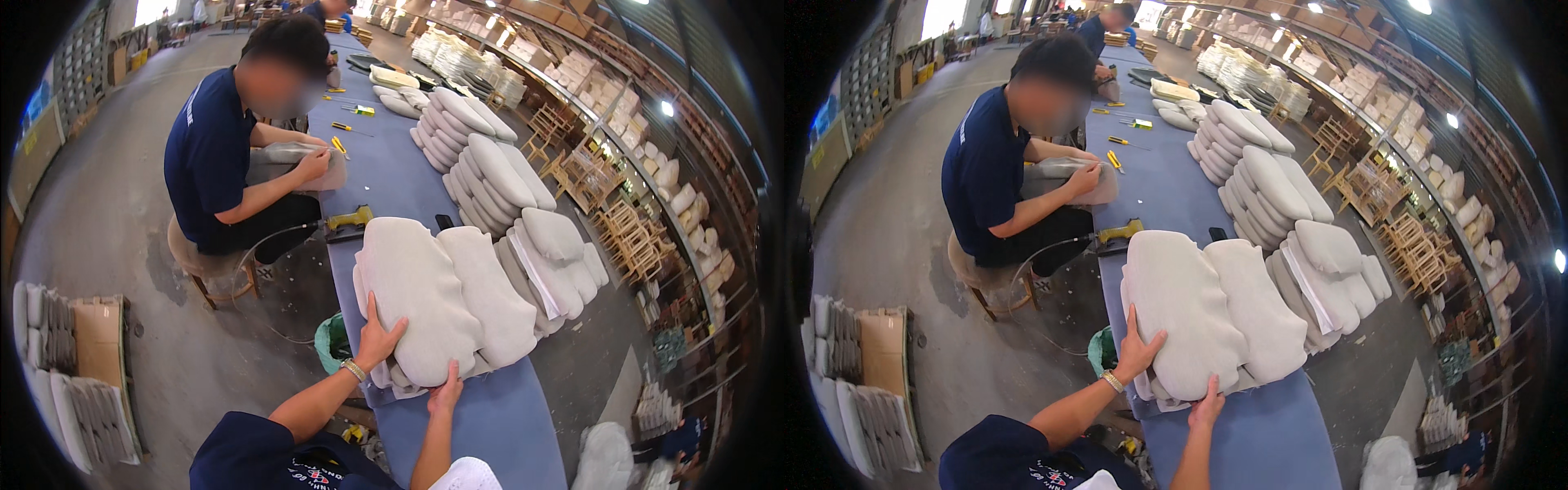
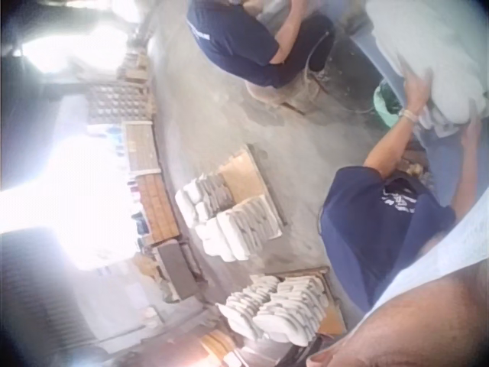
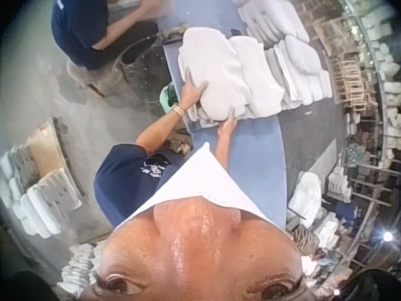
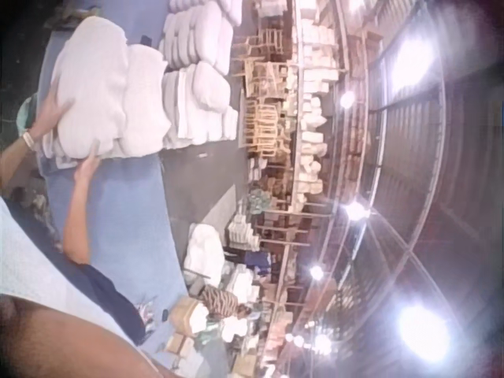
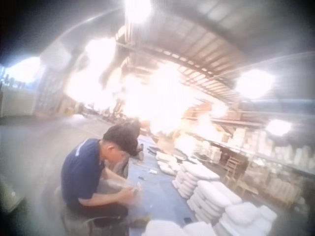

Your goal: The person assembles cushion covers by inserting foam inserts, aligning edges, and securing them with a staple gun. They trim excess fabric with scissors and stack the finished cushions on a nearby table.

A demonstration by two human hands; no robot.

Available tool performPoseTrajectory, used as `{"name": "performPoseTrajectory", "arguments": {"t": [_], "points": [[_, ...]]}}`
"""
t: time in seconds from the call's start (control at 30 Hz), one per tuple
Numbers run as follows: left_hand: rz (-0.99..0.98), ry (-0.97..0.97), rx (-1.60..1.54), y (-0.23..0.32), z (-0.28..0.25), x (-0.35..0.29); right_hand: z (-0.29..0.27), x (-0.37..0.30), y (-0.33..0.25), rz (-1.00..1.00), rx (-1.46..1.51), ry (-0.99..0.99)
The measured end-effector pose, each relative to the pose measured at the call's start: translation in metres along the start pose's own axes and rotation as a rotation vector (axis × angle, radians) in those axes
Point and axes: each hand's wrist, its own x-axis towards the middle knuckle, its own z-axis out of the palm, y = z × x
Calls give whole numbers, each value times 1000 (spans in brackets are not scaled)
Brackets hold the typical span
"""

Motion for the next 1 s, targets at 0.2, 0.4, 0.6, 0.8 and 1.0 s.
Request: {"name": "performPoseTrajectory", "arguments": {"t": [0.2, 0.4, 0.6, 0.8, 1.0], "points": [[41, -67, 122, -5, -5, 9, 4, 6, 2, -61, 92, -10], [-284, -324, 29, -38, -88, -18, -24, 17, -23, -28, 134, -24], [-621, -287, 289, -192, -222, -149, -80, -54, 10, -14, -66, -12], [-689, -393, 308, -208, -247, -179, -149, -199, 160, 304, 232, 231], [-434, -527, 5, -97, -170, -61, -149, -313, 261, 399, 455, 404]]}}
